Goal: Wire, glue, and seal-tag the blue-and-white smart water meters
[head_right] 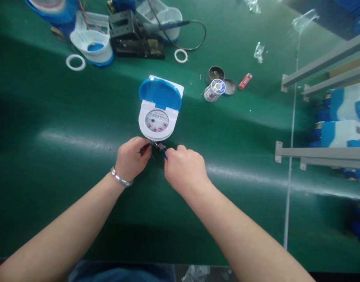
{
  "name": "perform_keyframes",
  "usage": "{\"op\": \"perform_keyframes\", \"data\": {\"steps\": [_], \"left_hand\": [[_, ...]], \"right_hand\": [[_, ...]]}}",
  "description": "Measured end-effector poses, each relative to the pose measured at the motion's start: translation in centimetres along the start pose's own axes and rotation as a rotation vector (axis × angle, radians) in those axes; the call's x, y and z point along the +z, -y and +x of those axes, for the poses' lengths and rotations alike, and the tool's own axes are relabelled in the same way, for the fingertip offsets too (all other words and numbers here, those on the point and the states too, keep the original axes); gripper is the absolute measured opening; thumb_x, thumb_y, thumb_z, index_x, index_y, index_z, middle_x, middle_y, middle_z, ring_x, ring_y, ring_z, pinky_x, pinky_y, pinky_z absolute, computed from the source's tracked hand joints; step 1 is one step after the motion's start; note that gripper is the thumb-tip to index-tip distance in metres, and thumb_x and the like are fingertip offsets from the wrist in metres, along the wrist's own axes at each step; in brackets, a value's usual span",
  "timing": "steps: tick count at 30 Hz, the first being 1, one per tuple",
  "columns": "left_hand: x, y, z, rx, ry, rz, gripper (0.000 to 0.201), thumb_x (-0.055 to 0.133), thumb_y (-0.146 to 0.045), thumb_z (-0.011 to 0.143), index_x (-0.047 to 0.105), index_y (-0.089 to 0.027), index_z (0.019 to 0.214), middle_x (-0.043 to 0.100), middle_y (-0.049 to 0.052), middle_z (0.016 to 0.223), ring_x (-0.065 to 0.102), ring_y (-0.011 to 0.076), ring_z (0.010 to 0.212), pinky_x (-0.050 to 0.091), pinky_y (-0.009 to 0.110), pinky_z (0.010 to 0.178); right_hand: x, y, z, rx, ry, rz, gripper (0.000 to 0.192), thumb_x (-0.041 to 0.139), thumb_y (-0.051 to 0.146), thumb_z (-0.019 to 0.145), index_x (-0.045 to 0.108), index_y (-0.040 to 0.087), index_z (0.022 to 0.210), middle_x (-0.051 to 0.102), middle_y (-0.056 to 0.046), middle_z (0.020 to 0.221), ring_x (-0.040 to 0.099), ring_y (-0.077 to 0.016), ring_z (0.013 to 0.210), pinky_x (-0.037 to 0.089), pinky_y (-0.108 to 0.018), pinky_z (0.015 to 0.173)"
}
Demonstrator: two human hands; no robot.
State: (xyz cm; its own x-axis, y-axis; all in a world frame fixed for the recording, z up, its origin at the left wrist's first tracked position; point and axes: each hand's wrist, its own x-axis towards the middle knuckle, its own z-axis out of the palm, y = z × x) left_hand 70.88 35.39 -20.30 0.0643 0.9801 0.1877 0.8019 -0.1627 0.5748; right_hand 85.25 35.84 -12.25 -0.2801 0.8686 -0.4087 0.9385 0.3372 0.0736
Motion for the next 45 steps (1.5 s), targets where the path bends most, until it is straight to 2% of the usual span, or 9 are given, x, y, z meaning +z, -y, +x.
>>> {"op": "perform_keyframes", "data": {"steps": [4, 10, 17, 22, 32, 41, 45], "left_hand": [[0.0, 0.0, 0.0, -0.015, -0.003, -0.015, 0.011, 0.045, -0.015, 0.071, 0.054, -0.017, 0.065, 0.053, 0.003, 0.063, 0.048, 0.0135, 0.058, 0.034, 0.024, 0.054], [0.0, -0.4, 0.0, -0.053, -0.005, 0.005, 0.011, 0.046, -0.015, 0.070, 0.054, -0.018, 0.063, 0.053, 0.003, 0.061, 0.048, 0.0132, 0.057, 0.034, 0.024, 0.053], [0.2, -0.2, 0.0, -0.050, -0.034, -0.048, 0.010, 0.047, -0.015, 0.070, 0.056, -0.017, 0.066, 0.055, 0.003, 0.062, 0.049, 0.0133, 0.058, 0.035, 0.023, 0.054], [0.0, 0.1, -0.1, -0.031, -0.027, -0.094, 0.009, 0.049, -0.016, 0.071, 0.058, -0.016, 0.069, 0.057, 0.003, 0.064, 0.051, 0.0135, 0.060, 0.037, 0.023, 0.056], [0.1, 0.4, -0.3, -0.039, -0.036, -0.188, 0.011, 0.048, -0.015, 0.073, 0.058, -0.016, 0.072, 0.061, 0.003, 0.068, 0.054, 0.0132, 0.062, 0.040, 0.022, 0.058], [0.1, 0.3, -0.3, 0.010, -0.054, -0.096, 0.011, 0.049, -0.015, 0.073, 0.059, -0.014, 0.074, 0.062, 0.004, 0.067, 0.056, 0.0150, 0.063, 0.041, 0.024, 0.057], [0.1, 0.2, -0.3, 0.034, -0.067, -0.023, 0.011, 0.048, -0.016, 0.074, 0.059, -0.014, 0.073, 0.061, 0.004, 0.065, 0.055, 0.0150, 0.061, 0.039, 0.024, 0.055]], "right_hand": [[0.0, 0.0, 0.0, -0.004, 0.030, 0.014, 0.024, 0.039, 0.034, 0.083, 0.059, 0.021, 0.087, 0.056, -0.006, 0.079, 0.058, -0.0197, 0.068, 0.040, -0.028, 0.054], [-0.8, 1.0, -0.4, 0.035, 0.044, -0.032, 0.022, 0.043, 0.032, 0.082, 0.059, 0.017, 0.087, 0.056, -0.011, 0.082, 0.057, -0.0232, 0.077, 0.043, -0.031, 0.060], [-0.6, 1.1, -0.2, 0.022, 0.001, -0.049, 0.024, 0.040, 0.030, 0.083, 0.059, 0.018, 0.086, 0.056, -0.009, 0.077, 0.059, -0.0224, 0.070, 0.041, -0.029, 0.054], [0.0, 0.3, 0.2, -0.006, 0.034, -0.038, 0.024, 0.038, 0.030, 0.083, 0.059, 0.019, 0.086, 0.056, -0.007, 0.076, 0.059, -0.0202, 0.064, 0.039, -0.028, 0.052], [-0.5, 0.1, 0.1, -0.018, 0.085, -0.033, 0.018, 0.044, 0.031, 0.081, 0.056, 0.020, 0.089, 0.056, -0.007, 0.085, 0.057, -0.0214, 0.079, 0.041, -0.028, 0.058], [0.3, -1.2, 0.9, -0.092, 0.008, -0.038, 0.023, 0.040, 0.030, 0.081, 0.061, 0.021, 0.078, 0.058, -0.004, 0.075, 0.058, -0.0185, 0.066, 0.036, -0.026, 0.051], [0.2, -1.1, 1.0, -0.087, 0.043, -0.012, 0.020, 0.043, 0.031, 0.079, 0.061, 0.021, 0.080, 0.058, -0.004, 0.075, 0.059, -0.0189, 0.066, 0.037, -0.026, 0.051]]}}
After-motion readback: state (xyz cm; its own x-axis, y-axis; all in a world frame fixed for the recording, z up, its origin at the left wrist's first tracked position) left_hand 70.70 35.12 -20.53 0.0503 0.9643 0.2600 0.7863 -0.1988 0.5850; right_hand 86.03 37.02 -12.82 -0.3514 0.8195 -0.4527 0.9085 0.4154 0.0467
